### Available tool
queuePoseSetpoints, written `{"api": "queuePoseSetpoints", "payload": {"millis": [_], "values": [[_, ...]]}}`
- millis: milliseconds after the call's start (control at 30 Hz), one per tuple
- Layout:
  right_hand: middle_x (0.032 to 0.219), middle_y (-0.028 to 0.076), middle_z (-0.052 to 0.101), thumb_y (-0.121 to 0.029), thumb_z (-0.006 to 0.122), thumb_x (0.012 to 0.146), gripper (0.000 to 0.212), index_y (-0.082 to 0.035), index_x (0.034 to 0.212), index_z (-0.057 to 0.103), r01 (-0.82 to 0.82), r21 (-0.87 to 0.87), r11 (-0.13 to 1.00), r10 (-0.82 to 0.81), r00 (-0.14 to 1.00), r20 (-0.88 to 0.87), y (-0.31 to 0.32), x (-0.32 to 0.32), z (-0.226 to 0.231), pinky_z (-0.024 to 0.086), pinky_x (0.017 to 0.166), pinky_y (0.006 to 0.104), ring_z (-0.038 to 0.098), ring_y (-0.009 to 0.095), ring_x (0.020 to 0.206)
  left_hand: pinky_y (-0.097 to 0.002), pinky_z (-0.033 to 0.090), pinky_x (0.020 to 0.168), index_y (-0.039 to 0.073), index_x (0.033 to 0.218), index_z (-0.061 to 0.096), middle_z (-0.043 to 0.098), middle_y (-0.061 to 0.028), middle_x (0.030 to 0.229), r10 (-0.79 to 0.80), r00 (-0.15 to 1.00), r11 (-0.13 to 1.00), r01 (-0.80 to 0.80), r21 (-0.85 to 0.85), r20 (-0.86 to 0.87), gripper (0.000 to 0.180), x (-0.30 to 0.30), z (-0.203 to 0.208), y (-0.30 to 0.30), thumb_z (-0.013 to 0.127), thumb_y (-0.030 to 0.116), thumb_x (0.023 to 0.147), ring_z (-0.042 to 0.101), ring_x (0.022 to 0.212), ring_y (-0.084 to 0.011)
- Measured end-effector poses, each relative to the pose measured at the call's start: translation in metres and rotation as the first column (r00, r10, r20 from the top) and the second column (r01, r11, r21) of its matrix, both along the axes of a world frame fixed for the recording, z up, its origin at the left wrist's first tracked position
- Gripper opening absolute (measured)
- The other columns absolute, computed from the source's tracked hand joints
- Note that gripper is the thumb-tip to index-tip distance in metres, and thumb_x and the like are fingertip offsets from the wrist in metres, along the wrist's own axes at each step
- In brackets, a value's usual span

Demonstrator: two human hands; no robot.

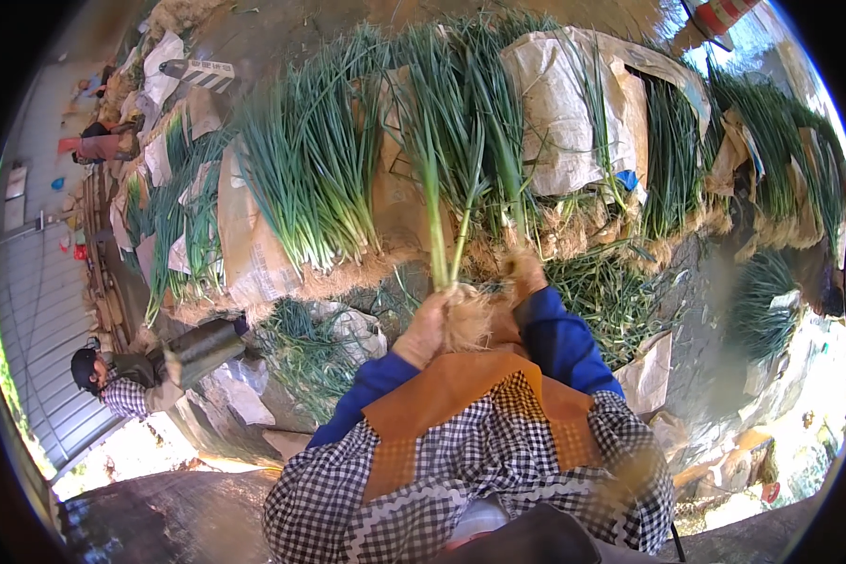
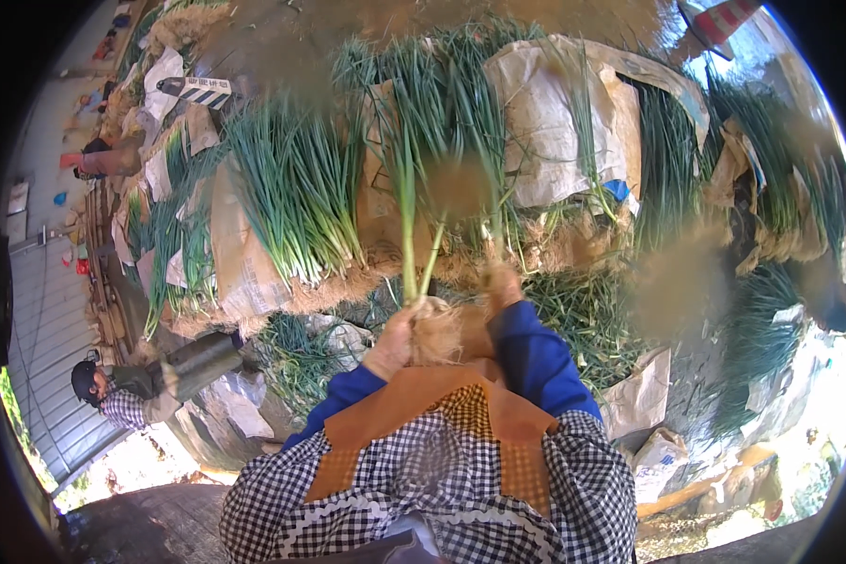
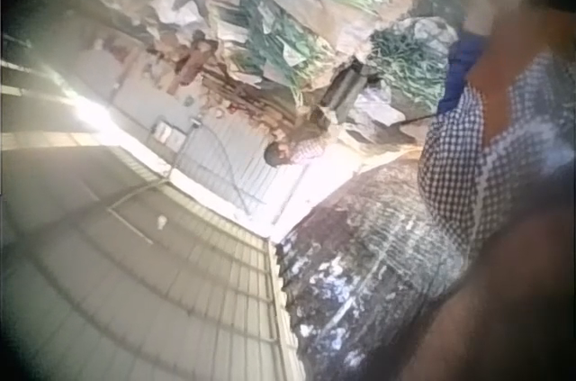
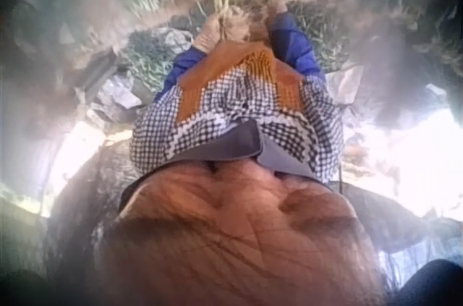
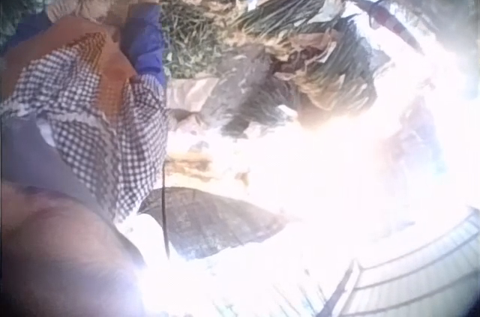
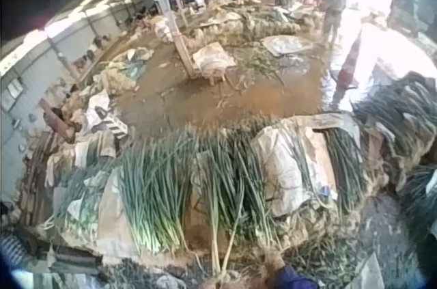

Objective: The person cleans bunches of spring onions by hand, removing loose soil and outer layers from the roots and stalks before setting them aside.

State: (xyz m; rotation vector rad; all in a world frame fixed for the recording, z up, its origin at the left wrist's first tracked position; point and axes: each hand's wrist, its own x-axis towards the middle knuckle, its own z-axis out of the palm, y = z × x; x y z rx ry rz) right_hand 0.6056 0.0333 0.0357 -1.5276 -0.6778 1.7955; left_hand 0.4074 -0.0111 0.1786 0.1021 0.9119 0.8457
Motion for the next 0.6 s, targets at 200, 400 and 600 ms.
{"api": "queuePoseSetpoints", "payload": {"millis": [200, 400, 600], "values": [[0.095, 0.009, 0.062, -0.033, 0.051, 0.089, 0.034, -0.004, 0.104, 0.061, -0.553, -0.136, 0.822, 0.544, 0.833, -0.1, 0.01, -0.022, 0.107, 0.044, 0.083, 0.0321, 0.056, 0.017, 0.087, -0.0227, 0.051, 0.07, 0.002, 0.097, 0.058, 0.063, -0.0083, 0.084, 0.133, 0.982, 0.952, -0.164, -0.26, -0.13, 0.016, 0.006, -0.012, -0.012, 0.058, 0.009, 0.083, 0.058, 0.083, -0.0128], [0.086, 0.012, 0.063, -0.033, 0.056, 0.084, 0.033, -0.003, 0.093, 0.062, -0.501, -0.1, 0.86, 0.511, 0.835, 0.206, 0.021, -0.027, 0.111, 0.047, 0.068, 0.0335, 0.058, 0.019, 0.077, -0.0254, 0.046, 0.077, 0.003, 0.087, 0.057, 0.059, -0.0048, 0.087, 0.093, 0.995, 0.965, -0.079, -0.252, 0.046, 0.005, 0.023, -0.03, -0.016, 0.057, 0.007, 0.083, 0.057, 0.081, -0.0138], [0.099, 0.016, 0.061, -0.029, 0.062, 0.078, 0.04, -0.01, 0.112, 0.055, -0.631, 0.316, 0.708, 0.24, 0.637, 0.733, 0.083, -0.059, 0.094, 0.046, 0.075, 0.0393, 0.059, 0.032, 0.09, -0.026, 0.049, 0.071, 0.0, 0.097, 0.057, 0.061, -0.0069, 0.088, -0.027, 0.991, 0.998, 0.02, -0.056, -0.135, 0.016, 0.016, -0.055, -0.04, 0.054, 0.012, 0.086, 0.059, 0.079, -0.015]]}}
